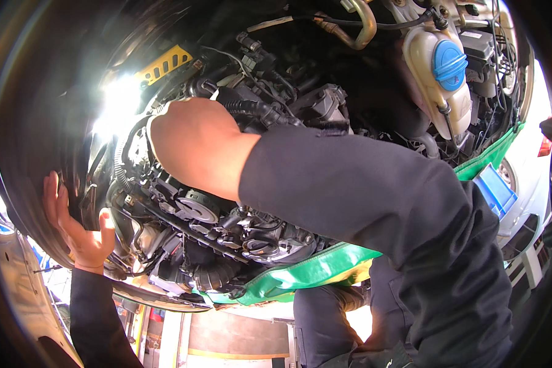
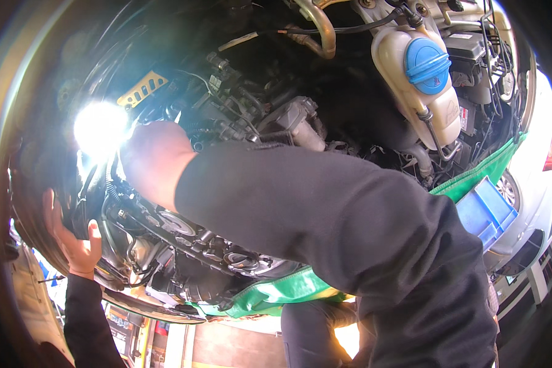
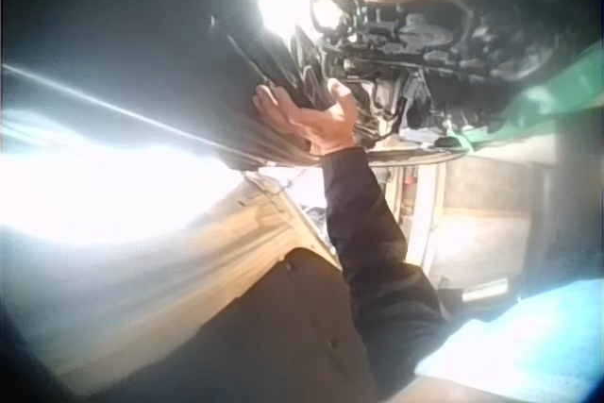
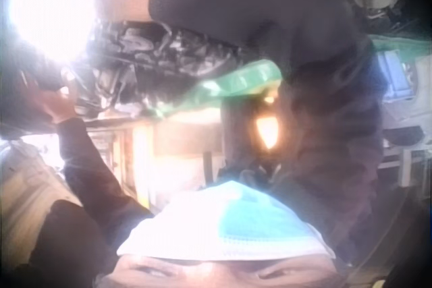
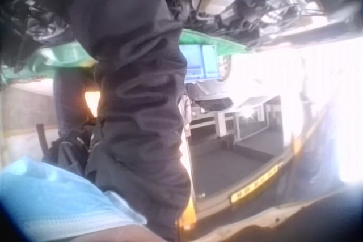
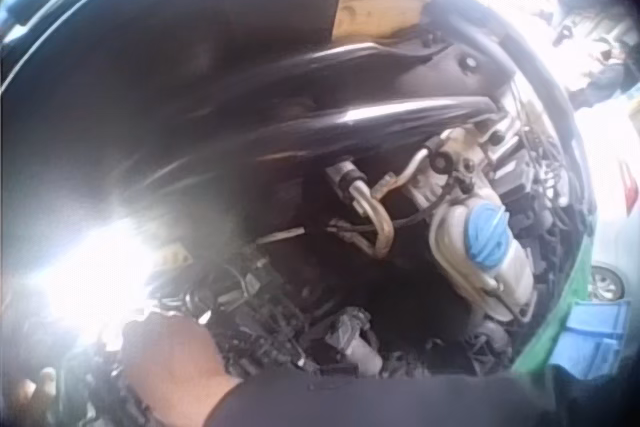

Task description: The person works under the hood of a car, using a socket wrench and flashlight to loosen and tighten bolts on the engine. They repeatedly reach into a blue parts bin to select tools and components, then apply them to the engine bay while illuminating the area.

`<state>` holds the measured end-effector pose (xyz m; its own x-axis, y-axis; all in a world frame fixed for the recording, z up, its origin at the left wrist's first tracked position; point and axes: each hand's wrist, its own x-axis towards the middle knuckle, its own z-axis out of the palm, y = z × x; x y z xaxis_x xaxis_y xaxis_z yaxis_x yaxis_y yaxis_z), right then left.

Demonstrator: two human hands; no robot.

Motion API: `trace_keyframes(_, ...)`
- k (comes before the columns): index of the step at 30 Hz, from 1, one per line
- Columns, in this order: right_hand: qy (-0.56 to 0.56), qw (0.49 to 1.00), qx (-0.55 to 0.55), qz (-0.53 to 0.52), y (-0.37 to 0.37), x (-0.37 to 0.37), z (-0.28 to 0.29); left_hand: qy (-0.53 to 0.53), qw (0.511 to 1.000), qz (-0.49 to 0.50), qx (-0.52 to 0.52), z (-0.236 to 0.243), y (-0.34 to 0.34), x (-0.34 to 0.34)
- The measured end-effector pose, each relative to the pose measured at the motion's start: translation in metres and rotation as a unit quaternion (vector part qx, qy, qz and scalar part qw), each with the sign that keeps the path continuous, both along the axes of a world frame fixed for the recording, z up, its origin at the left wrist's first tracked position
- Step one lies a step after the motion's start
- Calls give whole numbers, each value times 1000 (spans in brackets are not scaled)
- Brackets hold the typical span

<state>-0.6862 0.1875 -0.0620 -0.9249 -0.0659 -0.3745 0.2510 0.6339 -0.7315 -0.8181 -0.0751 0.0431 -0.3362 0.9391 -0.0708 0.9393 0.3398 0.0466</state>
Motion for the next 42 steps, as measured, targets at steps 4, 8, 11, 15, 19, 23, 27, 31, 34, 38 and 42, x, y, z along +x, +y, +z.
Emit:
trace_keyframes(4,16,999,-6,-36,19,10,17,-1,1000,-2,12,-1,0,-1)
trace_keyframes(8,-28,998,31,57,50,-7,17,-12,1000,8,15,-2,-3,-1)
trace_keyframes(11,-30,988,67,136,55,-23,9,-19,999,21,21,-4,-4,0)
trace_keyframes(15,-10,972,87,216,46,-42,-7,-16,999,22,26,-4,-3,0)
trace_keyframes(19,-2,958,97,271,41,-52,-29,-10,999,2,31,-3,-1,-1)
trace_keyframes(23,5,948,100,302,48,-64,-50,-16,999,7,34,-4,-2,-1)
trace_keyframes(27,16,943,103,316,60,-83,-68,-32,999,14,40,-5,-3,-1)
trace_keyframes(31,26,942,102,320,68,-89,-84,-36,998,23,36,-5,-3,0)
trace_keyframes(34,33,942,103,319,72,-92,-93,-28,999,11,23,-3,-2,-1)
trace_keyframes(38,45,941,104,319,71,-92,-99,-32,999,23,23,-2,-3,-1)
trace_keyframes(42,65,938,118,321,69,-90,-104,-19,1000,8,12,-1,-3,-4)
